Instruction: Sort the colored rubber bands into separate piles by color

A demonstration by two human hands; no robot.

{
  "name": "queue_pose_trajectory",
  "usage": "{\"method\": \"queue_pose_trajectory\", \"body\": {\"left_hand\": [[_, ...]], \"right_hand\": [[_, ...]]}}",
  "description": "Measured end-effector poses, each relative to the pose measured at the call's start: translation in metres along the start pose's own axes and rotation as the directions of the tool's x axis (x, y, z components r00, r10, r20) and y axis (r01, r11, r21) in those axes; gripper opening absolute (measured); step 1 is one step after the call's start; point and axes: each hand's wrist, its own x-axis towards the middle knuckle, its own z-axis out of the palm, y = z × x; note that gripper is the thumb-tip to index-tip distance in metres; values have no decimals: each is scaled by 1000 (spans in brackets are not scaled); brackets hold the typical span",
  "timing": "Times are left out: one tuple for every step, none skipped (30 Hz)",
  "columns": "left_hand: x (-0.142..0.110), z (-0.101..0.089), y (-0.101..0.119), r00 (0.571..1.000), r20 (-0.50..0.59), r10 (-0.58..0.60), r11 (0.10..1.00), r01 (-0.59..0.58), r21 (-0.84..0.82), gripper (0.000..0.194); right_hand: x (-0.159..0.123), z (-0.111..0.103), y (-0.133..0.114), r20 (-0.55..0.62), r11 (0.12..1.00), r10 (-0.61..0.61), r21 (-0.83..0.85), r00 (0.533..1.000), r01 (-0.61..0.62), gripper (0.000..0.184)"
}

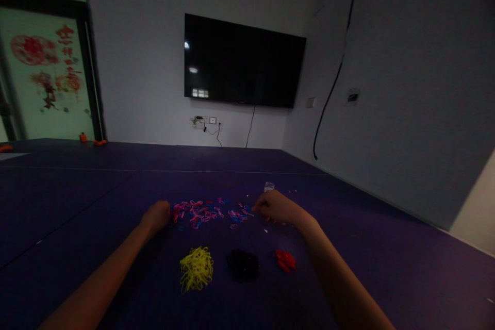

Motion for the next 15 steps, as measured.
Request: {"method": "queue_pose_trajectory", "body": {"left_hand": [[0, 0, 1, 1000, 0, 2, 1000, -2, 17, 21], [0, 0, 1, 1000, 3, 6, 999, -6, 32, 23], [0, 1, 2, 1000, 6, 14, 999, -14, 36, 23], [0, 1, 2, 1000, 9, 22, 999, -22, 35, 23], [0, 1, 3, 1000, 12, 29, 999, -29, 30, 23], [0, 0, 3, 999, 14, 34, 999, -35, 20, 24], [1, 0, 3, 999, 17, 38, 999, -38, 6, 24], [1, 0, 3, 999, 23, 41, 999, -40, -13, 25], [2, -1, 3, 999, 30, 42, 999, -41, -36, 25], [2, -1, 4, 998, 40, 43, 997, -40, -65, 25], [2, -2, 4, 998, 50, 42, 994, -37, -98, 25], [3, -2, 5, 997, 58, 41, 990, -33, -135, 25], [2, -2, 6, 997, 62, 37, 984, -26, -175, 25], [2, -2, 7, 998, 62, 32, 976, -18, -217, 26], [1, -2, 8, 998, 61, 25, 965, -9, -262, 26]], "right_hand": [[0, 0, 0, -3, 1000, -7, -1, 1000, 7, 25], [1, 0, 0, -4, 1000, -14, -2, 1000, 14, 25], [1, 1, 0, -5, 1000, -21, -3, 1000, 21, 26], [1, 1, 0, -6, 1000, -31, -5, 1000, 31, 26], [2, 1, 0, -7, 999, -41, -7, 999, 41, 26], [2, 2, 1, -12, 999, -53, -10, 999, 53, 27], [3, 2, 1, -16, 998, -62, -14, 998, 62, 27], [3, 2, 2, -20, 998, -68, -20, 998, 67, 27], [3, 2, 2, -23, 997, -71, -26, 997, 71, 27], [3, 2, 3, -26, 997, -76, -33, 997, 75, 27], [3, 2, 3, -30, 996, -81, -39, 996, 80, 27], [3, 2, 3, -32, 995, -87, -45, 996, 86, 26], [3, 2, 3, -32, 995, -92, -47, 995, 90, 26], [3, 1, 2, -30, 994, -95, -48, 995, 94, 26], [3, 1, 2, -28, 994, -95, -49, 995, 94, 26]]}}
